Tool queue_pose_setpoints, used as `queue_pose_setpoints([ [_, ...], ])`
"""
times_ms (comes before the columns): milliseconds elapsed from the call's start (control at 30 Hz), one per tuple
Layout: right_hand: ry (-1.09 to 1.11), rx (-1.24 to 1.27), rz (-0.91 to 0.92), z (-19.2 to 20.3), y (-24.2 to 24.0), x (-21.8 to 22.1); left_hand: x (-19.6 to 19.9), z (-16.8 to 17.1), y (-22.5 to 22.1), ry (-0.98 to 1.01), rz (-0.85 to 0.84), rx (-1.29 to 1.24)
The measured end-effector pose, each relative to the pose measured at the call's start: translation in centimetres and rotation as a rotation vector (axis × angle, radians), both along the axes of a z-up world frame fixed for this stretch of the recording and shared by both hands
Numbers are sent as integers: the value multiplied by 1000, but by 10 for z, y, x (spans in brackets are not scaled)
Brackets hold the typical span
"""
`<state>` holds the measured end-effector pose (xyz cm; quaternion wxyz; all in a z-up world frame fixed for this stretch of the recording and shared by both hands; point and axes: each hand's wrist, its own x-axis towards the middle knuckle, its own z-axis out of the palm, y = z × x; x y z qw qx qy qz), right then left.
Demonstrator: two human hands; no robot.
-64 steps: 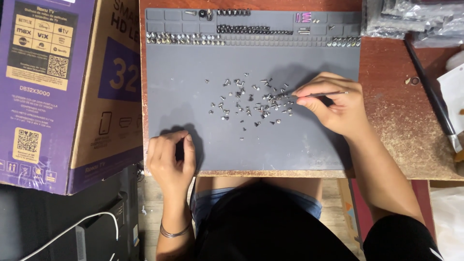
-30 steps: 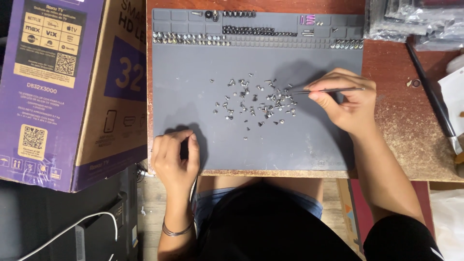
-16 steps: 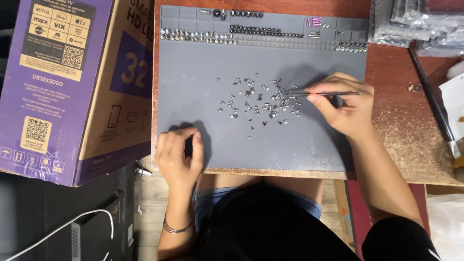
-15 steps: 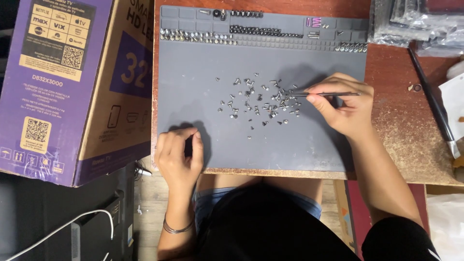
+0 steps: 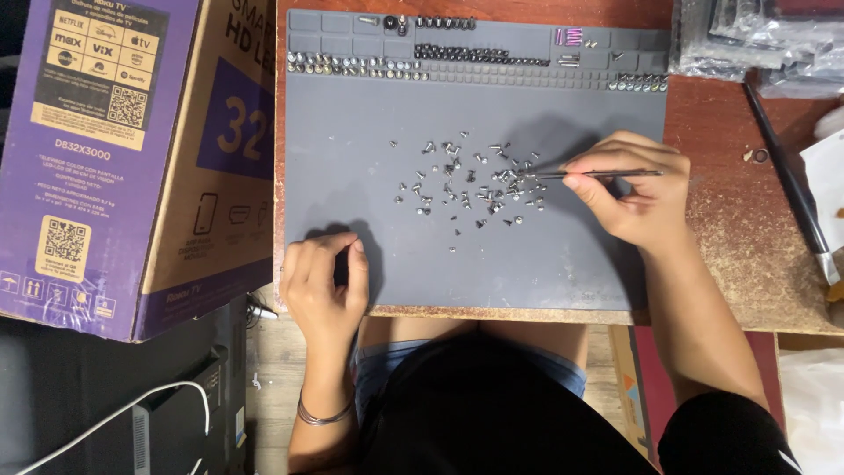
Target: Sorting small electronic screws into an organized repair mat using tweezers.
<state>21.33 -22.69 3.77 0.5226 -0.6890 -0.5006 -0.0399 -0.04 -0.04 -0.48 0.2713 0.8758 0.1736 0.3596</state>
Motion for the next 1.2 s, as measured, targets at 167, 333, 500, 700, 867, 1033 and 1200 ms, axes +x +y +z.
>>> queue_pose_setpoints([
  [167, -21, -2, -1, 0, 2, -2, 1, 1, 0, -2, -2, -4],
  [333, -47, 0, 5, -2, 3, -3, 0, 0, -1, -3, -2, -2],
  [500, -84, -16, -13, 1, 4, -5, 0, 1, 0, 3, -7, -13],
  [700, -189, -28, -22, 11, 10, -8, -2, 3, 1, 4, -10, 2],
  [867, -247, -67, -21, 11, 21, -5, -2, 9, 1, 10, -3, 30],
  [1033, -221, -117, -114, -4, 37, 9, -3, 10, 1, 22, 9, 76],
  [1200, 123, -28, -282, -23, 66, 24, -4, 8, 1, 44, 18, 68],
])
